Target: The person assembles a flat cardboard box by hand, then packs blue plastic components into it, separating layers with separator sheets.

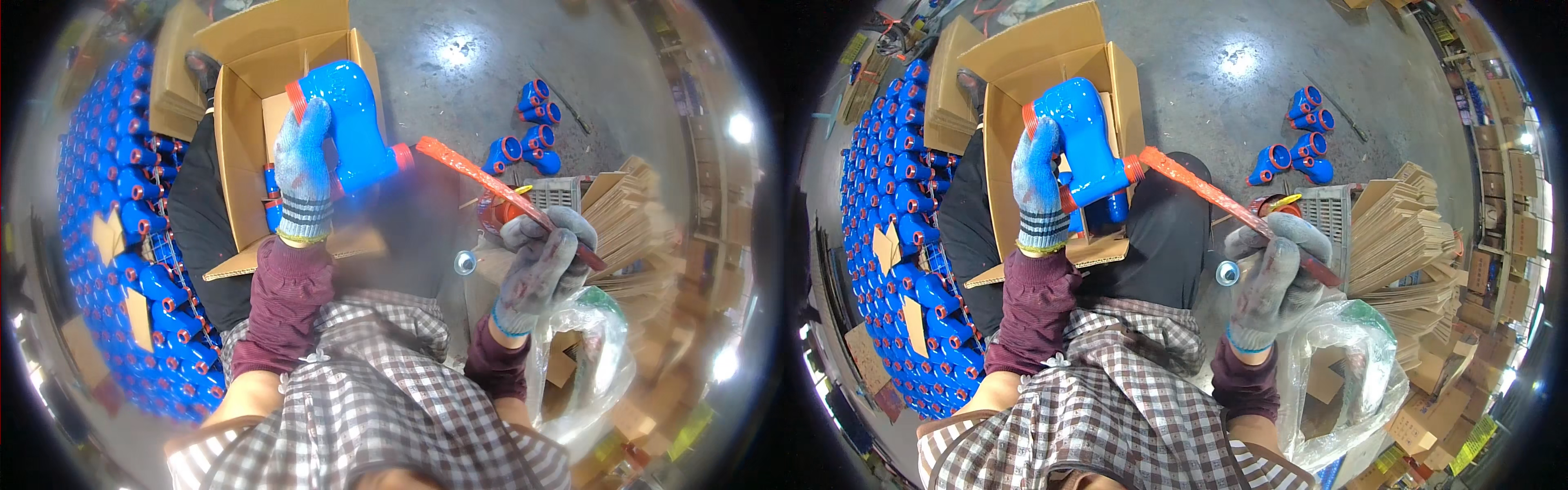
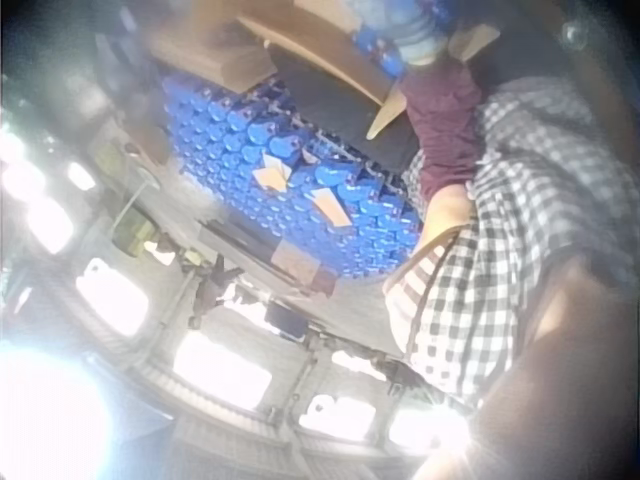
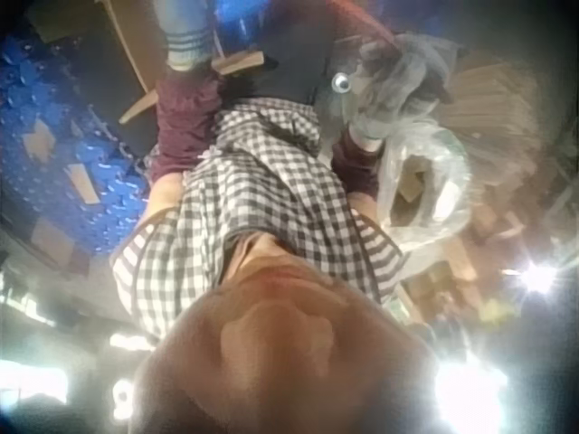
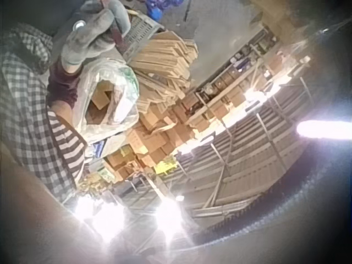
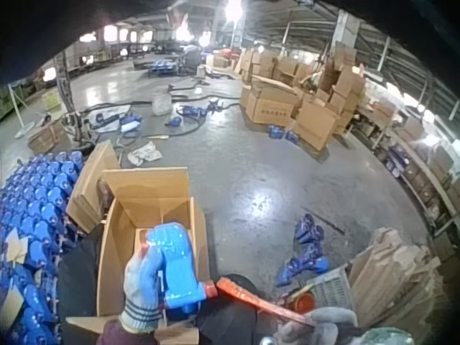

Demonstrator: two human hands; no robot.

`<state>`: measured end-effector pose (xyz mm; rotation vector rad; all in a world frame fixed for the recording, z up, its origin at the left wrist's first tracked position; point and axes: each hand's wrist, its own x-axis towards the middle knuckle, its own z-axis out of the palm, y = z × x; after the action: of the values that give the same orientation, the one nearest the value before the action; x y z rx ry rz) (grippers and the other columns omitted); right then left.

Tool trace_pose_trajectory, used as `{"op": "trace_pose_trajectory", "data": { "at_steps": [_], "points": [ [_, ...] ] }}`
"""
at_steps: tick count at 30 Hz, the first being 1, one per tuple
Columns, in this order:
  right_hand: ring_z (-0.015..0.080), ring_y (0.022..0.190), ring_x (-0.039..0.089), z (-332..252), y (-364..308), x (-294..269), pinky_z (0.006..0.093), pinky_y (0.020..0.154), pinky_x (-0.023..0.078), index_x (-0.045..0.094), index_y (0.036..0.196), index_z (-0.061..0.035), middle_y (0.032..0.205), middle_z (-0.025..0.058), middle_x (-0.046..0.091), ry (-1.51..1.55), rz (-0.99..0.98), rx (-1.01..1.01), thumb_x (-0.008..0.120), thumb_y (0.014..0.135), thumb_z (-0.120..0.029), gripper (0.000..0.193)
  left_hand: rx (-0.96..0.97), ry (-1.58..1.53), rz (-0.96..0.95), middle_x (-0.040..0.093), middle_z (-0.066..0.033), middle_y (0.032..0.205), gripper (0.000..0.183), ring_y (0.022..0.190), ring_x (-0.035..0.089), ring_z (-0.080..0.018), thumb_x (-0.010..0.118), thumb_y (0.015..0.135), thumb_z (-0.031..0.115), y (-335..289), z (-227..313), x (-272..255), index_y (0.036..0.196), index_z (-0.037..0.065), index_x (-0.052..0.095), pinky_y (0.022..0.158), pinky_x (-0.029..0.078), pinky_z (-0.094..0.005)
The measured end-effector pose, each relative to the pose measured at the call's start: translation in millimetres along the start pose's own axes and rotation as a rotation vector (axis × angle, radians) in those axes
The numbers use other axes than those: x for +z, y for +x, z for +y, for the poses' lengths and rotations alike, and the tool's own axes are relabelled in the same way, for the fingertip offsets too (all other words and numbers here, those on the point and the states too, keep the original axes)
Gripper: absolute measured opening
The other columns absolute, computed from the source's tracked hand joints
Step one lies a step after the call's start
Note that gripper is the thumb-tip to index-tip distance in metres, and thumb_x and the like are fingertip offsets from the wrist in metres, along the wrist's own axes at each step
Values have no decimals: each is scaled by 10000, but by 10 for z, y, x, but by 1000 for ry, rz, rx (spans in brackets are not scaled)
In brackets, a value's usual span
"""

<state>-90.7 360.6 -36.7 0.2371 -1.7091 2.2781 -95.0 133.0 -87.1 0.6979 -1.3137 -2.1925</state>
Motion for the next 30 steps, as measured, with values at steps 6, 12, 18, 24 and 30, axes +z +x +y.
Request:
{"op": "trace_pose_trajectory", "data": {
  "at_steps": [6, 12, 18, 24, 30],
  "points": [
    [172, 554, 569, 63, -54, 249, 262, 504, 467, 531, 1045, 33, 752, 116, 599, -84, 47, -13, 518, 905, -122, 209, 43, 37, 11, 607, -22, 975, 316, 858, 549, -92, 539, 910, 214, 14, -41, -14, 1126, -12, 587, 784, 447, -245],
    [165, 565, 576, 70, -76, 291, 265, 506, 466, 530, 1046, 43, 775, 120, 608, -159, 77, 21, 510, 911, -114, 209, 12, 17, 14, 609, -33, 1000, 330, 901, 552, -97, 537, 912, 213, 2, 13, 2, 1146, -17, 574, 817, 444, -247],
    [167, 575, 579, 53, -93, 309, 272, 512, 469, 529, 1046, 46, 822, 133, 604, -148, 10, 37, 502, 915, -97, 196, 9, -29, 23, 608, -33, 1019, 334, 916, 557, -103, 528, 922, 212, 50, -40, -52, 1171, -8, 561, 837, 441, -252],
    [177, 579, 575, 76, -136, 290, 272, 517, 456, 518, 1054, 41, 843, 150, 601, -164, -15, -74, 502, 906, -68, 185, 22, -91, 46, 610, -27, 990, 316, 903, 570, -108, 523, 931, 212, 84, -71, -67, 1166, 4, 560, 823, 449, -257],
    [166, 559, 571, 59, -186, 294, 232, 506, 413, 513, 1048, 29, 826, 136, 602, -179, -18, -111, 513, 898, -84, 188, -24, -373, -4, 603, -12, 925, 232, 859, 582, -101, 555, 918, 221, 152, -167, -168, 1062, 41, 583, 754, 487, -265]
  ]
}}
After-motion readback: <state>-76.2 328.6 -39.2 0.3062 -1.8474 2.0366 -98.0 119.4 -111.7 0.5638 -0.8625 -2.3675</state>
